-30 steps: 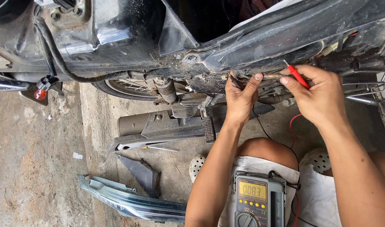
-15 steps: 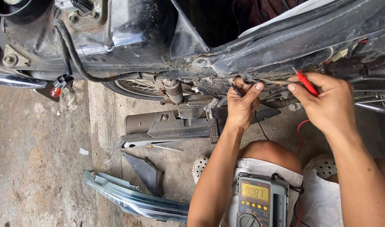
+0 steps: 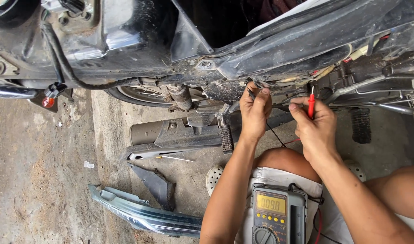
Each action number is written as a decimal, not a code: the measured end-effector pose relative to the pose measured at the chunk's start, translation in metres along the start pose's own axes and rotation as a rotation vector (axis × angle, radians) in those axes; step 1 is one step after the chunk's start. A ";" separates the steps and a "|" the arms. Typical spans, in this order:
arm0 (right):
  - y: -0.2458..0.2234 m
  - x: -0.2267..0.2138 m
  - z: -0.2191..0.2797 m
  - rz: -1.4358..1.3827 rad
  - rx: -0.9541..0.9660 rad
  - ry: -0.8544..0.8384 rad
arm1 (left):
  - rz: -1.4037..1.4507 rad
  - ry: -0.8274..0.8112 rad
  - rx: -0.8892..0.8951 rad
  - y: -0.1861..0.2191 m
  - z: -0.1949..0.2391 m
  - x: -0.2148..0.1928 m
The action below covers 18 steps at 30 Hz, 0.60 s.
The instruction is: The person uses a multimeter to test the electrical connections on a motorcycle. They touch the probes to various wires and connectors near the engine and frame while observing the multimeter display.
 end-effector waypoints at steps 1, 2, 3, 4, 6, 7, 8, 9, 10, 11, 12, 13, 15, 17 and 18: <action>-0.001 -0.001 -0.001 0.002 0.002 0.004 | 0.001 -0.001 -0.005 0.001 -0.002 0.000; -0.002 -0.001 -0.002 -0.033 0.018 0.006 | -0.048 -0.027 0.009 0.004 -0.006 0.001; -0.003 -0.001 -0.003 -0.068 0.033 0.008 | -0.098 -0.053 0.023 0.007 -0.009 0.003; -0.006 -0.001 -0.003 -0.069 0.034 0.010 | -0.099 -0.054 0.021 0.008 -0.008 0.004; -0.009 0.000 -0.004 -0.129 0.088 0.022 | -0.156 -0.069 0.038 0.012 -0.008 0.007; -0.013 0.002 -0.004 -0.131 0.089 0.026 | -0.158 -0.073 0.036 0.009 -0.008 0.006; -0.016 0.003 -0.004 -0.173 0.109 0.034 | -0.226 -0.015 0.084 0.009 -0.006 0.001; -0.018 0.004 -0.004 -0.214 0.129 0.043 | -0.294 0.043 0.133 0.010 -0.004 -0.004; -0.017 0.004 -0.004 -0.214 0.130 0.052 | -0.293 0.037 0.127 -0.007 -0.002 -0.015; -0.013 0.005 -0.004 -0.256 0.156 0.065 | -0.353 0.092 0.142 -0.021 0.001 -0.031; -0.010 0.004 -0.004 -0.295 0.182 0.078 | -0.412 0.149 0.158 -0.036 0.005 -0.045; -0.011 0.005 -0.004 -0.292 0.183 0.084 | -0.409 0.145 0.152 -0.035 0.003 -0.045; -0.011 0.005 -0.003 -0.383 0.187 0.118 | -0.444 0.236 0.178 -0.028 0.000 -0.052; -0.013 0.006 -0.003 -0.391 0.182 0.126 | -0.493 0.239 0.187 -0.023 -0.002 -0.046; -0.015 0.009 -0.003 -0.396 0.179 0.123 | -0.543 0.251 0.201 -0.018 -0.003 -0.044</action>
Point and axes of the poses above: each hand's wrist, its own z-axis away from the middle knuckle, its own x-axis out of the palm, y = z × x, the point moved 8 cm from there along -z, towards the middle knuckle, and after that the axes turned 4 degrees about -x, right-handed, at the moved point
